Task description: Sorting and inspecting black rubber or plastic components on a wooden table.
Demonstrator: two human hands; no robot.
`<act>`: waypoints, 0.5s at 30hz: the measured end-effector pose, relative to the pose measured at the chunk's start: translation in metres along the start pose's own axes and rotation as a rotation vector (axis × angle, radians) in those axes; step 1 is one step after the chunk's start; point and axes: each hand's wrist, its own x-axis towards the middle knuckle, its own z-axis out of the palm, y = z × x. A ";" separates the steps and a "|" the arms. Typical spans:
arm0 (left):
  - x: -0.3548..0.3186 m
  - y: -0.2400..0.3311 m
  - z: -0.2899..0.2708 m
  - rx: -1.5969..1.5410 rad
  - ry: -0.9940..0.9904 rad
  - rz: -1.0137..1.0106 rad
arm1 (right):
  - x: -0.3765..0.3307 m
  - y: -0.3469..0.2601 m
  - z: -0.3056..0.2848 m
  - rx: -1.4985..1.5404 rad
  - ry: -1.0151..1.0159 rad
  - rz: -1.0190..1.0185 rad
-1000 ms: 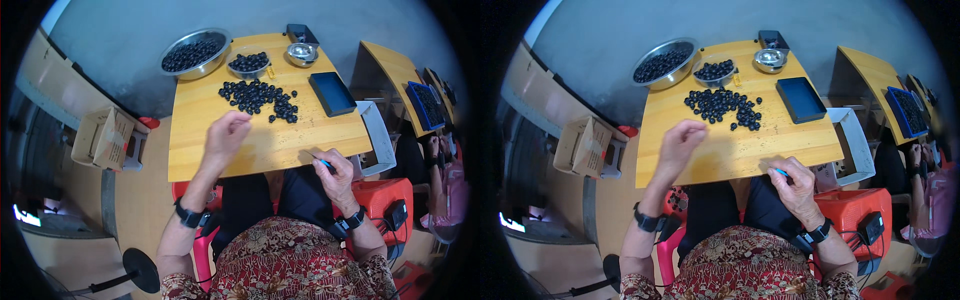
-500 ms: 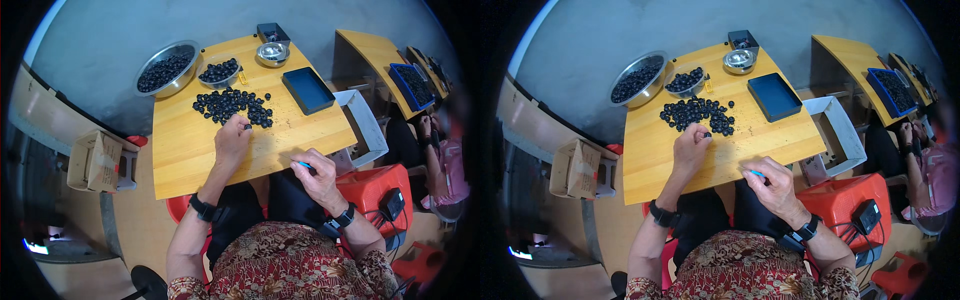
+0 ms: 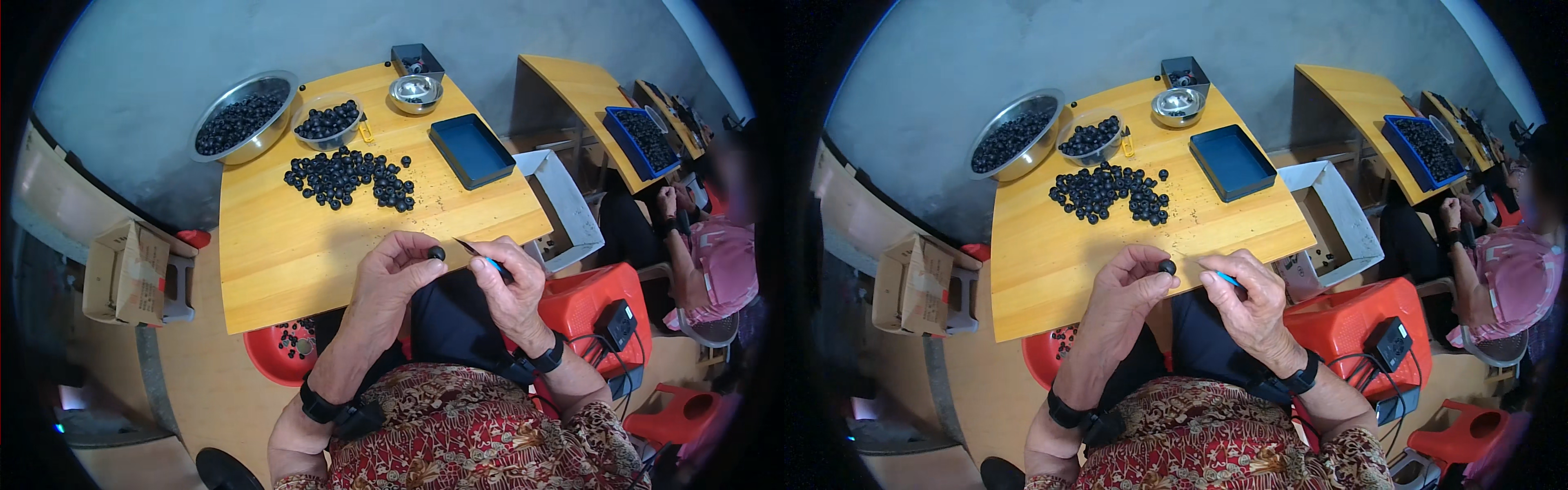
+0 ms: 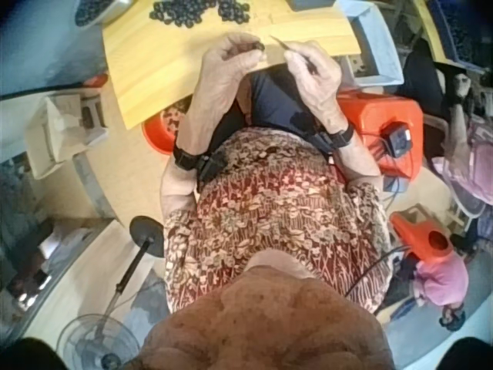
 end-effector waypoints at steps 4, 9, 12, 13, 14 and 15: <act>-0.004 -0.001 0.008 -0.013 -0.044 0.015 | 0.001 -0.006 -0.006 0.054 0.022 0.018; -0.005 -0.003 0.017 -0.005 -0.110 0.041 | 0.007 -0.019 -0.012 -0.005 0.001 -0.026; -0.007 0.001 0.019 0.008 -0.143 0.063 | 0.009 -0.028 -0.015 -0.036 -0.017 -0.050; -0.008 0.002 0.019 -0.006 -0.148 0.041 | 0.009 -0.031 -0.016 -0.039 -0.024 -0.053; -0.009 0.002 0.019 -0.018 -0.153 0.019 | 0.009 -0.034 -0.019 -0.045 -0.025 -0.054; -0.010 0.001 0.019 -0.022 -0.157 0.018 | 0.008 -0.039 -0.021 -0.081 -0.051 -0.066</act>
